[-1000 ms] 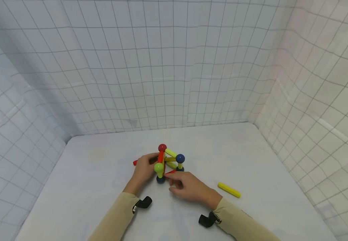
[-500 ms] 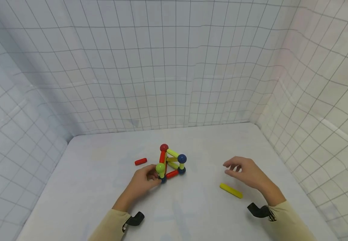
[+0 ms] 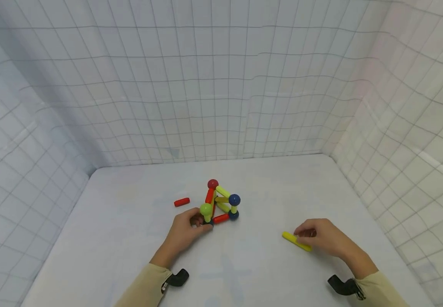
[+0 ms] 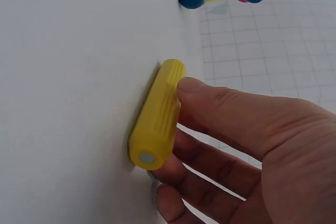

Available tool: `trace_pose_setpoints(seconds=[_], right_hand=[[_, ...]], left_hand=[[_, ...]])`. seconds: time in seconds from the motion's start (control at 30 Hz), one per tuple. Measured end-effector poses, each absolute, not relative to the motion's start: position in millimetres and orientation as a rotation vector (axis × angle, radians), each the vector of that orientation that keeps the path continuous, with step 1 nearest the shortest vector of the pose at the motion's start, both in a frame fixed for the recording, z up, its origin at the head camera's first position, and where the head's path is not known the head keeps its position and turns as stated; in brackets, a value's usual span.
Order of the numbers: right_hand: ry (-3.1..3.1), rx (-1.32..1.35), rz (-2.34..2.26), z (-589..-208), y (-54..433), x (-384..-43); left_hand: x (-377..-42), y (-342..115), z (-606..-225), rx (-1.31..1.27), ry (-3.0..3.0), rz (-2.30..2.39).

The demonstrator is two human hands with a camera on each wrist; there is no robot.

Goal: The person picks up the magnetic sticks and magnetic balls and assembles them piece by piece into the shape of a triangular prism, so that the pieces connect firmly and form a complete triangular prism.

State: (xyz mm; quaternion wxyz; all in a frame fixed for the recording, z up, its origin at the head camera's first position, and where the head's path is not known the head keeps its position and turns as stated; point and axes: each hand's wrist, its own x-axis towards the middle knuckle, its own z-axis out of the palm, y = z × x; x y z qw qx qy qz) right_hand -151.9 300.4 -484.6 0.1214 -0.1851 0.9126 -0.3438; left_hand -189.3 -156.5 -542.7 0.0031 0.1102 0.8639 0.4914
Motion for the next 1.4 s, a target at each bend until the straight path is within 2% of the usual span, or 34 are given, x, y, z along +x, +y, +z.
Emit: trace_pose_setpoints(seconds=[1.1, 1.4], right_hand=[[2.732, -0.638, -0.862, -491.5, 269.0, -149.1], [2.97, -0.815, -0.963, -468.8, 263.8, -162.8]], left_hand=[[-187.6, -155.8, -541.5, 0.327, 2.693, 1.606], [-187.0, -156.7, -542.3, 0.348, 2.702, 1.602]])
